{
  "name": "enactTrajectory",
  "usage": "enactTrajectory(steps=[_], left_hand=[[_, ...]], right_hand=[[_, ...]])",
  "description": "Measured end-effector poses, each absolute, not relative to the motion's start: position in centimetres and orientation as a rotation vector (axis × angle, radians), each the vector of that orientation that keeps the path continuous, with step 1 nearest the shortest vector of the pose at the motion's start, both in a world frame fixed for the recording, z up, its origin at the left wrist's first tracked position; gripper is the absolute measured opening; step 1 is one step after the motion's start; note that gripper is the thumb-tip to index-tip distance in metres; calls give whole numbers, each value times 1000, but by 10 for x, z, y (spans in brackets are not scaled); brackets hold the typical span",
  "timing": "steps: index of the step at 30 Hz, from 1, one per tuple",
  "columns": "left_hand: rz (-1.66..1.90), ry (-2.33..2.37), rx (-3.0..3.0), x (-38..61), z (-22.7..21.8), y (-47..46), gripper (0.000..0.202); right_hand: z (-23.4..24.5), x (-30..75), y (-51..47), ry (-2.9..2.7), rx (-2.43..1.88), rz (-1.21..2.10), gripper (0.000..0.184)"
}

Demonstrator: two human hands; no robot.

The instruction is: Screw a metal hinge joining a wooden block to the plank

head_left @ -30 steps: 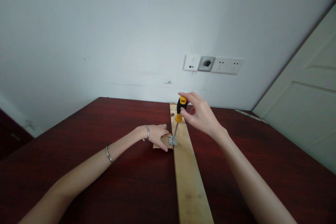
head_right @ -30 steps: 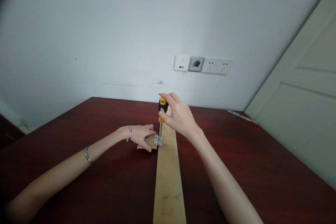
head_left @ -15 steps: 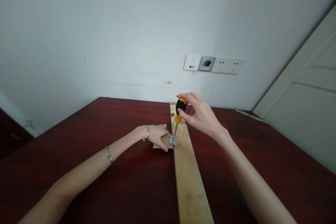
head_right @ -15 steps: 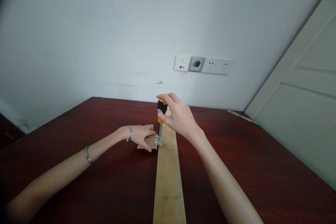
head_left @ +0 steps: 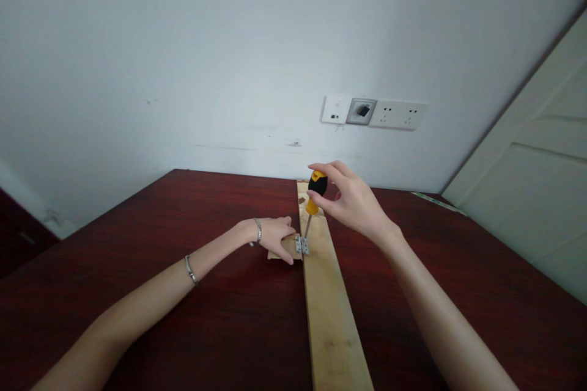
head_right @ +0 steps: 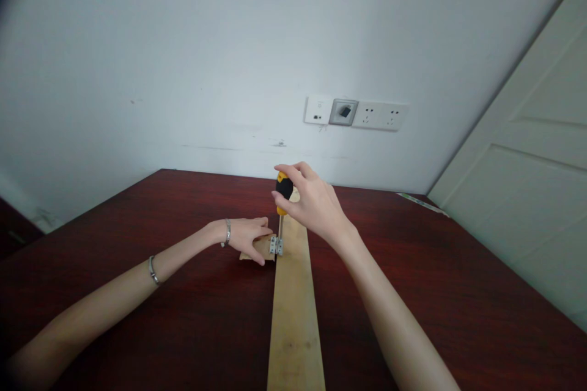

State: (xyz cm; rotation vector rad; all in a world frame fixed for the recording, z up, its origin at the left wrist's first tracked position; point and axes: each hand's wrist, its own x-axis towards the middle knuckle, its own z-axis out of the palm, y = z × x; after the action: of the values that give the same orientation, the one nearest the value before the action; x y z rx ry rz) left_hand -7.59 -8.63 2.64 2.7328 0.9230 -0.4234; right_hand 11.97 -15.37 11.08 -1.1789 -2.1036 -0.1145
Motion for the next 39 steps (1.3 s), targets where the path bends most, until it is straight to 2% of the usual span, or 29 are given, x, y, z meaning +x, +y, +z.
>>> enactTrajectory(steps=[4, 9, 16, 21, 29, 34, 39], left_hand=[[-430, 926, 2729, -76, 26, -87, 78], [-421, 920, 2739, -76, 26, -86, 78], [-409, 897, 2751, -76, 25, -86, 75], [-417, 884, 2753, -76, 26, -87, 75], [-411, 886, 2742, -76, 26, -87, 75], [-405, 884, 2736, -77, 26, -87, 73], [-397, 878, 2737, -77, 26, -86, 73]], right_hand=[[108, 121, -150, -2067, -1163, -105, 37], [108, 121, -149, -2083, -1124, -74, 51], [109, 121, -149, -2043, -1143, -116, 36], [109, 120, -150, -2075, -1129, -64, 48], [107, 121, -146, -2052, -1085, -97, 36], [107, 120, -146, -2053, -1031, -47, 45], [109, 120, -148, -2023, -1113, -107, 33]])
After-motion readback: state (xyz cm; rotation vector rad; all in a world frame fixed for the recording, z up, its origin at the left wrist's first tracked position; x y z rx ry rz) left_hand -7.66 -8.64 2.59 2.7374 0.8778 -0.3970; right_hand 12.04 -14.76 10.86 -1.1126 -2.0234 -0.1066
